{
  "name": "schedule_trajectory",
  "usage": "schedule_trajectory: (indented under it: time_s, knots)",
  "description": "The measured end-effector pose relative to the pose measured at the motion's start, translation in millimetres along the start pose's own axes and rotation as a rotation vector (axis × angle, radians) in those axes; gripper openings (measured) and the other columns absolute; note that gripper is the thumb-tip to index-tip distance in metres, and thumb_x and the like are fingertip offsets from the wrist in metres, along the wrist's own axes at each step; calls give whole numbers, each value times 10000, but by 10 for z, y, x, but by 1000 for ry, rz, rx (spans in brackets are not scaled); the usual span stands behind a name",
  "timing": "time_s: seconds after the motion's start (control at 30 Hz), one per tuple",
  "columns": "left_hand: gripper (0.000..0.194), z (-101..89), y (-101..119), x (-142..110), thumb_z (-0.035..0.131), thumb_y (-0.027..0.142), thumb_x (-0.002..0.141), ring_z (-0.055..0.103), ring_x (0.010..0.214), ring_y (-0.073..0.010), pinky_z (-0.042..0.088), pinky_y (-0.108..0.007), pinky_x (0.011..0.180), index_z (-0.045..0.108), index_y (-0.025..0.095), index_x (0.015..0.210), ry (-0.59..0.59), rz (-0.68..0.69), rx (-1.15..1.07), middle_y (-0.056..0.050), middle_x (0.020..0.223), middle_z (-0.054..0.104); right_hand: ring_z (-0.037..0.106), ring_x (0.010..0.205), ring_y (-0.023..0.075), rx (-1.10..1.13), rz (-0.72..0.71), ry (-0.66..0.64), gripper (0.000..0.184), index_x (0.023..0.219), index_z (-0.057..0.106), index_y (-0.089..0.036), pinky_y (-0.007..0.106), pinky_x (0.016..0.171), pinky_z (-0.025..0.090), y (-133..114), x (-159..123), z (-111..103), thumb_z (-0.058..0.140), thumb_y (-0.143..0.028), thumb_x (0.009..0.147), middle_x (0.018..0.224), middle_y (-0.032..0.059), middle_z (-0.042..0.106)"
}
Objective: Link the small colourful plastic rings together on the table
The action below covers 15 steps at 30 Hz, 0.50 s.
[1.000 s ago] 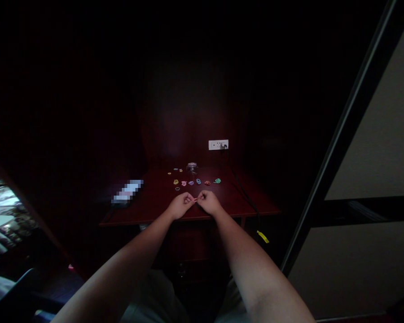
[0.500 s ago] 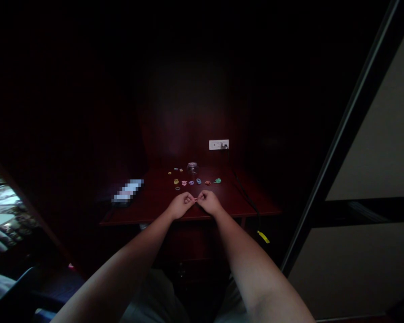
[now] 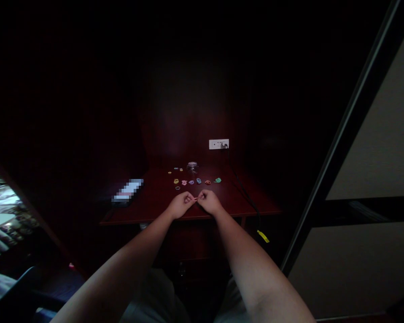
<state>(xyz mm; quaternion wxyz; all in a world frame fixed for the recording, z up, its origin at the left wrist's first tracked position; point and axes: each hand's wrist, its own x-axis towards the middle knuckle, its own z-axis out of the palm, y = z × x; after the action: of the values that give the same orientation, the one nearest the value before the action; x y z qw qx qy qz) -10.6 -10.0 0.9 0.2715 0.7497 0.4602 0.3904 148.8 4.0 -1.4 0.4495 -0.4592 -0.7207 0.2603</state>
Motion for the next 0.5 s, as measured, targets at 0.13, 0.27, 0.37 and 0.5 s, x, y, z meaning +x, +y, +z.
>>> schedule_trajectory:
  time_s: [0.13, 0.27, 0.37, 0.5]
  knots:
    - [175, 2, -11, 4, 534, 311, 726, 489, 577, -93, 393, -200, 558, 547, 138, 750, 3, 0, 6, -5, 648, 566, 418, 475, 83, 1, 0, 2, 93, 578, 499, -152, 194, 458, 313, -15, -6, -2, 500, -239, 611, 513, -28, 477]
    - [181, 8, -13, 9, 533, 317, 726, 493, 579, -95, 393, -204, 564, 545, 139, 752, 6, 0, 11, -3, 644, 567, 416, 479, 85, 5, 0, 2, 87, 578, 499, -154, 196, 461, 313, -18, -9, -4, 497, -237, 607, 517, -29, 477]
    - [181, 6, -3, 6, 535, 317, 725, 492, 574, -94, 392, -202, 560, 545, 138, 750, 4, -6, 13, 1, 632, 564, 423, 486, 87, 7, 1, 3, 90, 578, 501, -153, 197, 467, 318, -14, -8, -6, 497, -238, 606, 524, -26, 483]
    - [177, 4, 3, 2, 535, 316, 725, 492, 575, -93, 394, -200, 563, 547, 142, 750, 7, -10, 16, 1, 638, 569, 424, 486, 88, 10, -1, 1, 83, 576, 500, -155, 198, 466, 317, -14, -9, -9, 495, -233, 604, 523, -25, 484]
